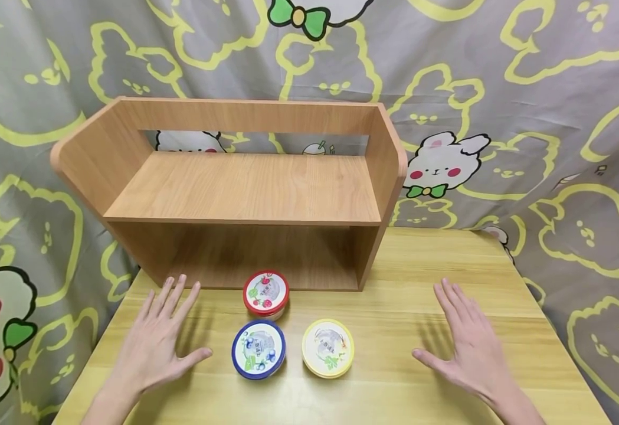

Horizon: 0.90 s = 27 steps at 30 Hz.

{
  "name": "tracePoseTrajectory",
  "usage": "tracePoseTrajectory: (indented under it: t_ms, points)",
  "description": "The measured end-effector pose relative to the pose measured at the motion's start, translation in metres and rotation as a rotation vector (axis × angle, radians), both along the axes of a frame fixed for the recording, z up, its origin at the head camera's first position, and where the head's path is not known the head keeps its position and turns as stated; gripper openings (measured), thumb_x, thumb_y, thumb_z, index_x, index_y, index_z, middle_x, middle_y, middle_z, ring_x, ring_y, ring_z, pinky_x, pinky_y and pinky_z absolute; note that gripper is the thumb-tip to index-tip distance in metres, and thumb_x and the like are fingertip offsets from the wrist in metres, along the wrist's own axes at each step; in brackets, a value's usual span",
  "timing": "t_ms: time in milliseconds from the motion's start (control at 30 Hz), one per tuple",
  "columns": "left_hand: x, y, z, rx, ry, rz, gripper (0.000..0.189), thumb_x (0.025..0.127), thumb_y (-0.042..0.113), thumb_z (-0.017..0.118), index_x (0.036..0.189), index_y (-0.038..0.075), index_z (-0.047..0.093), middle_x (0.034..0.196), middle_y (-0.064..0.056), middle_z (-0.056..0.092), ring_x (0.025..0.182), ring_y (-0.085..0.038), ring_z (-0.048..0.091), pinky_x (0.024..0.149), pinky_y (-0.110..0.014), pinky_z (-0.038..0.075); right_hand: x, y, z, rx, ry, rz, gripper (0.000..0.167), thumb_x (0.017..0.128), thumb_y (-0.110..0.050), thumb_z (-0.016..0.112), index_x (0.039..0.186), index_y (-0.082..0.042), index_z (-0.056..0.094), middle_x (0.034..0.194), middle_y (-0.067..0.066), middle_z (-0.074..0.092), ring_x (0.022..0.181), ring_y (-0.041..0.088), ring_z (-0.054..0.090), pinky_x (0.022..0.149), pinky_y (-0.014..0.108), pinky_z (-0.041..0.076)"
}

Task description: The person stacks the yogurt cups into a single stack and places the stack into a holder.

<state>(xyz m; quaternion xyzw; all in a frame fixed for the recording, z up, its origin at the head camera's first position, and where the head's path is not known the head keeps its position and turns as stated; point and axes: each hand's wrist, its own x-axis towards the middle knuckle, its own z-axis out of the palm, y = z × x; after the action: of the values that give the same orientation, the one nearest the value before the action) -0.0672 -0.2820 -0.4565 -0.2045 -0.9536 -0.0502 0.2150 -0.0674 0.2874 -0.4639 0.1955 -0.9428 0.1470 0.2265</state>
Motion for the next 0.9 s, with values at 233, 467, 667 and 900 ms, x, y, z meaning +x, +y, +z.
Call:
tracePoseTrajectory:
  t_ms: [233, 467, 667, 900]
  points:
    - [0.003, 0.008, -0.009, 0.021, 0.004, -0.05, 0.116, 0.082, 0.089, 0.054, 0.166, 0.012, 0.033, 0.176, -0.015, 0.023, 0.168, -0.018, 0.0, 0.134, -0.026, -0.012, -0.004, -0.023, -0.009, -0.127, -0.023, 0.125, 0.122, 0.069, -0.064, 0.087, 0.163, -0.005, 0.036, 0.166, 0.019, 0.044, 0.158, 0.025, 0.037, 0.129, 0.013, 0.007]
    - [0.007, 0.017, -0.02, 0.066, -0.013, -0.141, 0.122, 0.075, 0.086, 0.066, 0.164, 0.009, 0.035, 0.172, -0.016, 0.033, 0.166, -0.026, 0.021, 0.135, -0.023, -0.006, -0.002, -0.04, -0.023, -0.206, -0.178, 0.25, 0.128, 0.063, -0.05, 0.096, 0.166, -0.011, 0.031, 0.169, 0.009, 0.042, 0.156, 0.01, 0.037, 0.125, 0.027, 0.029]
    - [0.01, 0.028, -0.028, 0.104, -0.009, -0.198, 0.126, 0.073, 0.09, 0.066, 0.162, 0.005, 0.038, 0.164, -0.021, 0.045, 0.161, -0.028, 0.033, 0.135, -0.021, 0.001, -0.004, -0.055, -0.033, -0.22, -0.26, 0.317, 0.128, 0.064, -0.05, 0.097, 0.167, -0.014, 0.029, 0.169, 0.007, 0.043, 0.152, 0.017, 0.045, 0.109, 0.061, 0.048]
    - [0.015, 0.038, -0.034, 0.12, -0.032, -0.201, 0.131, 0.064, 0.085, 0.078, 0.161, 0.005, 0.04, 0.16, -0.02, 0.052, 0.142, -0.041, 0.052, 0.134, -0.017, 0.001, -0.009, -0.072, -0.043, -0.197, -0.275, 0.375, 0.126, 0.068, -0.061, 0.093, 0.167, -0.015, 0.029, 0.168, 0.003, 0.044, 0.145, 0.028, 0.053, 0.107, 0.062, 0.052]
